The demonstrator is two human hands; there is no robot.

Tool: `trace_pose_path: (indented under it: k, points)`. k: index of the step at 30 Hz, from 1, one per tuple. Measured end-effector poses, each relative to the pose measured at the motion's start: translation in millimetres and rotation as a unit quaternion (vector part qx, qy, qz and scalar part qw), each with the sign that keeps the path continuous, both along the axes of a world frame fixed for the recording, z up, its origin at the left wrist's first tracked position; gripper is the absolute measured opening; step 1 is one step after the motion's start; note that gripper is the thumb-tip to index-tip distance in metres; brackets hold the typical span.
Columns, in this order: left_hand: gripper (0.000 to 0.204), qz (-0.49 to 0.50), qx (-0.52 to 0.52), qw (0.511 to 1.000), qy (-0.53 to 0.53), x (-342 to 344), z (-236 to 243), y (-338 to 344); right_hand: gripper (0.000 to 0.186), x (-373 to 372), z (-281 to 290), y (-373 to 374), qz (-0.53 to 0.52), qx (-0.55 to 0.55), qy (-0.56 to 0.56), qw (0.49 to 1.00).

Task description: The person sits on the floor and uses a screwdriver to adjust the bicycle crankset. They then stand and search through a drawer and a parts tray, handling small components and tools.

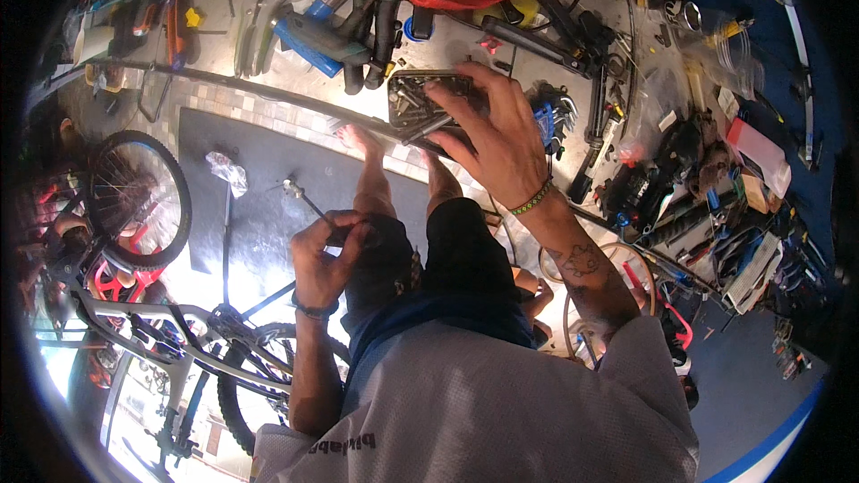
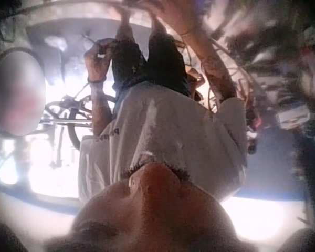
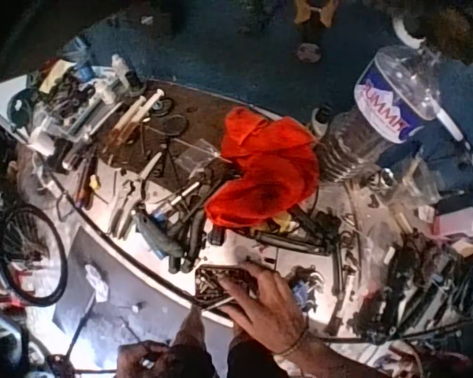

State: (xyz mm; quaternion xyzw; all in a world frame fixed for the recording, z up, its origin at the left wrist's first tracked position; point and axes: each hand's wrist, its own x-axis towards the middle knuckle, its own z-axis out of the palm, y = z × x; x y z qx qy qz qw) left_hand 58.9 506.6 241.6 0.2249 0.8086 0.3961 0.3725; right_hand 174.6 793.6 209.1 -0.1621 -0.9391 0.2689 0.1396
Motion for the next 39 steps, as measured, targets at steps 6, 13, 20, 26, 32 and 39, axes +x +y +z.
trace_pose_path:
  k: [6,13,20,26,32,39]
  points:
    - [0.013,0.009,-0.001,1.000,-0.005,0.8,-0.4,-1.8,0.063,-1.3,4.8,0.3,0.004,-0.032,-0.037,0.999]
    - [0.014,0.008,-0.014,1.000,-0.005,1.3,-1.2,-5.9,0.060,-6.4,9.7,9.6,0.045,-0.009,-0.054,0.997]
    - [0.014,-0.005,-0.003,1.000,0.007,-0.4,1.1,-5.4,0.063,-11.8,12.4,15.4,0.066,0.018,-0.047,0.997]
    - [0.013,0.009,-0.001,1.000,-0.007,0.8,1.6,-8.8,0.061,-14.3,12.0,22.3,0.094,0.002,-0.108,0.990]
    - [0.013,0.015,-0.016,1.000,-0.014,0.9,0.9,-10.2,0.059,-15.4,12.0,23.2,0.098,0.024,-0.083,0.991]
    - [0.013,0.017,-0.015,1.000,-0.012,1.1,2.9,-10.5,0.066,-15.7,15.1,24.3,0.079,0.003,-0.087,0.993]
